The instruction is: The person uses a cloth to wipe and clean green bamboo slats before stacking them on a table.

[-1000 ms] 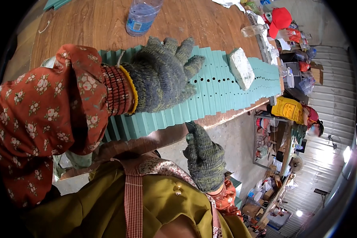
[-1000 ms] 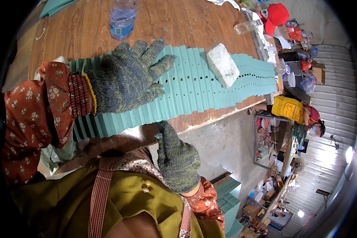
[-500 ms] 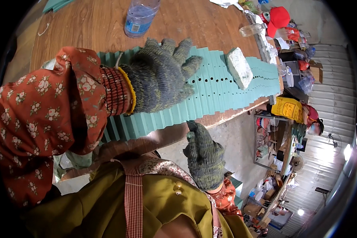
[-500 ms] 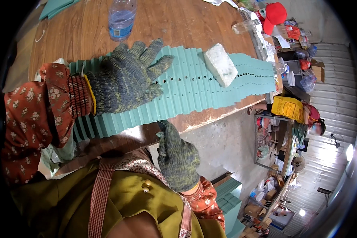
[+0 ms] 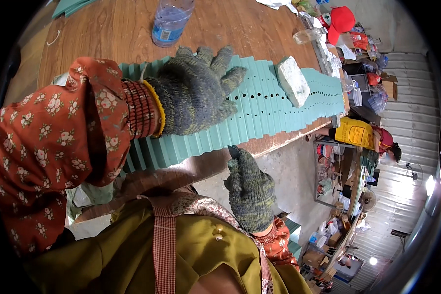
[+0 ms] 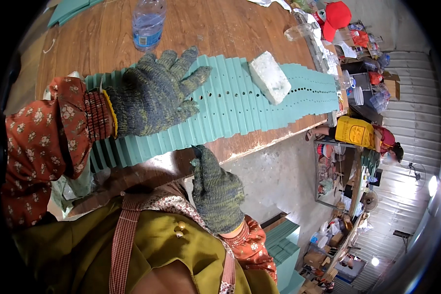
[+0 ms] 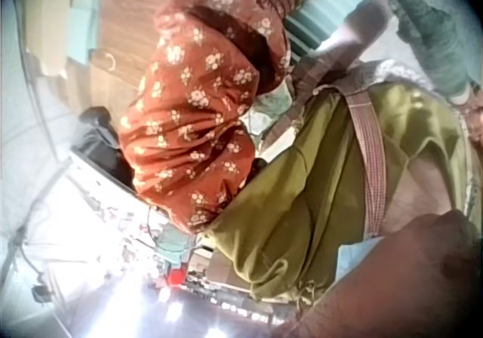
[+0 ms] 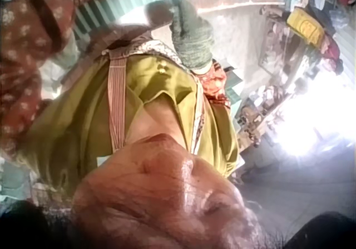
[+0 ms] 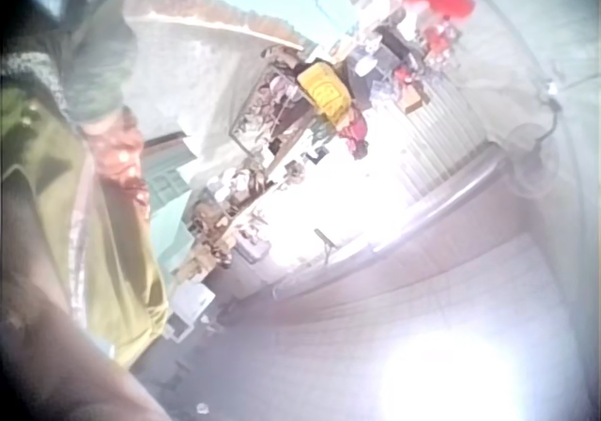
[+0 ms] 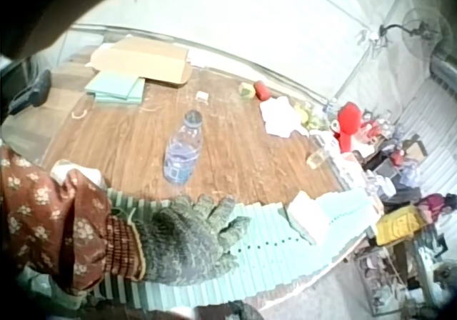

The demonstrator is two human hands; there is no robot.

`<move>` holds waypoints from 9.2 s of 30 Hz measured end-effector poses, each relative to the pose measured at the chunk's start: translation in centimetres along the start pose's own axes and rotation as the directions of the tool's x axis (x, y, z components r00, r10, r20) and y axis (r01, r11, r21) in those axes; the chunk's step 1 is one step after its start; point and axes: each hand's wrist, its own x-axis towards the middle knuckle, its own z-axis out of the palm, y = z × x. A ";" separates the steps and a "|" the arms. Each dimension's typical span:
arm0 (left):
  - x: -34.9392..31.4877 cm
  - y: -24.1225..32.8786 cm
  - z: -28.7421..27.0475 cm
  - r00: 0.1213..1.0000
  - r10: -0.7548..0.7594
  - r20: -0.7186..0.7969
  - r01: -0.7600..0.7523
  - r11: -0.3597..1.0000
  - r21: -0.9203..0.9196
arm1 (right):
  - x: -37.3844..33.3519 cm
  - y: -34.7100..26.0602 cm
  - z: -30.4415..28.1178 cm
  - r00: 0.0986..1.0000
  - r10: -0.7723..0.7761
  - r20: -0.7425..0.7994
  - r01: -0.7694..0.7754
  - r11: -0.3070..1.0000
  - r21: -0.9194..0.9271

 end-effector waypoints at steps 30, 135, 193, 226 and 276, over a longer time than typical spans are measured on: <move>0.1 0.1 0.9 0.997 -0.007 -0.076 0.005 0.999 -0.035 | 0.4 1.0 -1.8 0.990 -0.125 0.061 0.132 0.982 -0.136; -2.4 1.2 2.9 0.796 0.459 -0.395 -0.526 0.848 -0.073 | -1.3 -1.8 1.0 0.993 -0.064 -0.099 0.041 0.973 -0.227; -3.3 1.4 2.2 0.843 0.428 -0.326 -0.480 0.872 -0.096 | -1.1 -1.4 2.2 0.977 -0.097 -0.189 0.069 0.986 -0.150; -1.3 2.5 1.0 0.877 0.441 -0.191 -0.476 0.852 -0.217 | -1.7 0.9 3.1 0.935 -0.148 -0.321 0.029 0.937 -0.348; -2.6 1.7 1.5 0.867 0.411 -0.284 -0.475 0.854 -0.215 | -1.0 0.3 2.2 0.969 -0.176 -0.174 0.137 0.967 -0.214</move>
